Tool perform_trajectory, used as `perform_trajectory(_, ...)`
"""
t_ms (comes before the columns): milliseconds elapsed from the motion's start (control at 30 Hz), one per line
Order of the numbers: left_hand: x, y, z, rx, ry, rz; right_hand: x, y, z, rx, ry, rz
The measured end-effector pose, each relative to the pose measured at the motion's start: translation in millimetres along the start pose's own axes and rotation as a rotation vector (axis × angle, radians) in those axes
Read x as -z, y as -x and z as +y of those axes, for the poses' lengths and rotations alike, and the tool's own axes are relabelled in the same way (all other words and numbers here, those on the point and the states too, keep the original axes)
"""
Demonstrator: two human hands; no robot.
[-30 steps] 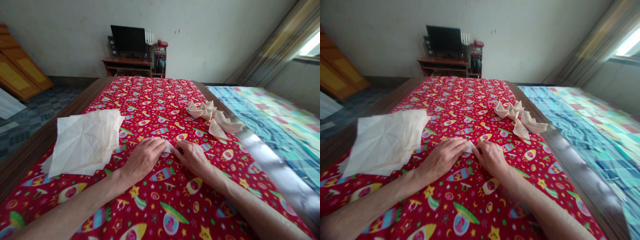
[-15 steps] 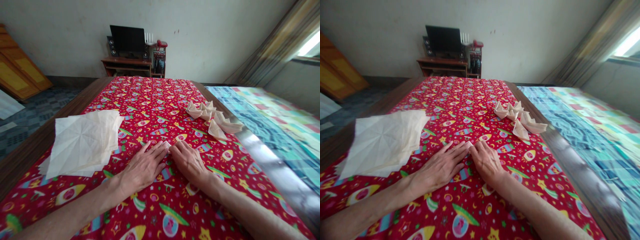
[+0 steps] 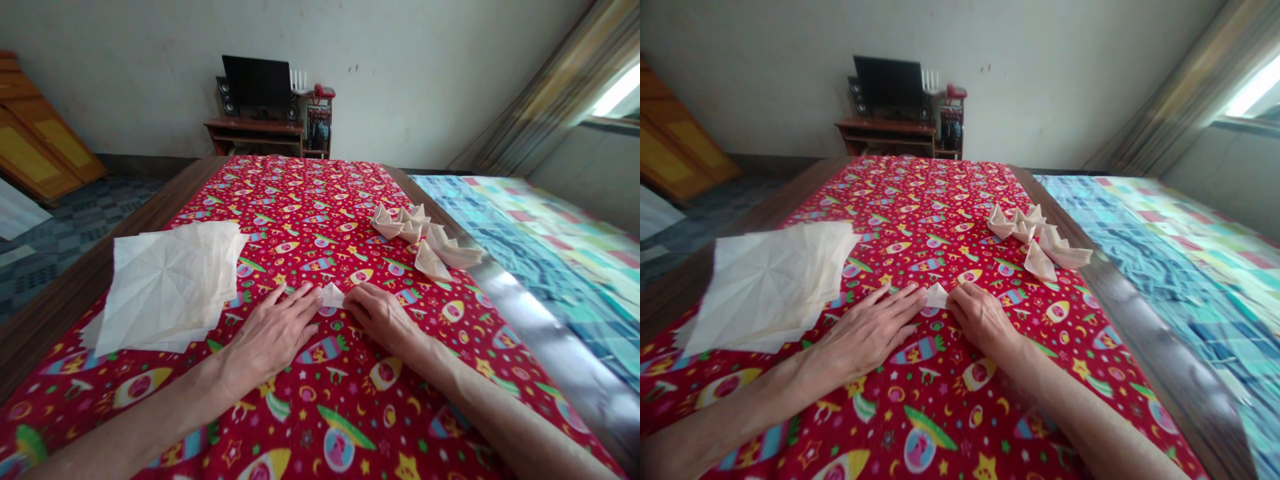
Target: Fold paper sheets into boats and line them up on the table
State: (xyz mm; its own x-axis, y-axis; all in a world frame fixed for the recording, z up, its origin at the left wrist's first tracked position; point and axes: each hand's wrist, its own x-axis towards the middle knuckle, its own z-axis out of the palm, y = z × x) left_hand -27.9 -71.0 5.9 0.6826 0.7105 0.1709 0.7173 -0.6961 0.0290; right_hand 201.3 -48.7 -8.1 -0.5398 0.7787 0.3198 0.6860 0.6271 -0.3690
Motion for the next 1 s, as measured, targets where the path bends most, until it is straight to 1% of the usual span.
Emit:
perform_trajectory(167, -0.6, -1.9, -1.6, 0.015, 0.003, 0.068, 1.4, 2.4, -4.3, 0.138, 0.222, -0.04)
perform_trajectory(267, 1.2, -2.9, -7.3, 0.008, 0.001, 0.093, 3.9, 3.0, -5.4, 0.165, 0.29, -0.036)
perform_trajectory(400, 5.7, -4.2, -17.5, 0.03, 0.027, 0.12, 5.1, 2.4, -5.1, 0.16, 0.235, 0.033)
perform_trajectory(500, 4.6, -7.2, -21.5, 0.031, 0.078, 0.169, 2.8, -0.9, -7.4, 0.136, 0.223, 0.075)
perform_trajectory(600, -0.4, -11.6, -20.7, 0.038, 0.121, 0.196, -0.7, -5.7, -9.8, 0.12, 0.226, 0.062)
perform_trajectory(733, -6.3, -15.8, -18.1, 0.051, 0.136, 0.185, -4.6, -9.7, -7.4, 0.1, 0.183, 0.038)
perform_trajectory(900, -7.6, -16.6, -18.2, 0.06, 0.163, 0.182, -5.3, -10.2, -1.9, 0.111, 0.068, 0.094)
perform_trajectory(1000, -7.7, -17.2, -18.8, 0.077, 0.201, 0.191, -2.9, -10.4, -4.9, 0.152, 0.169, 0.075)
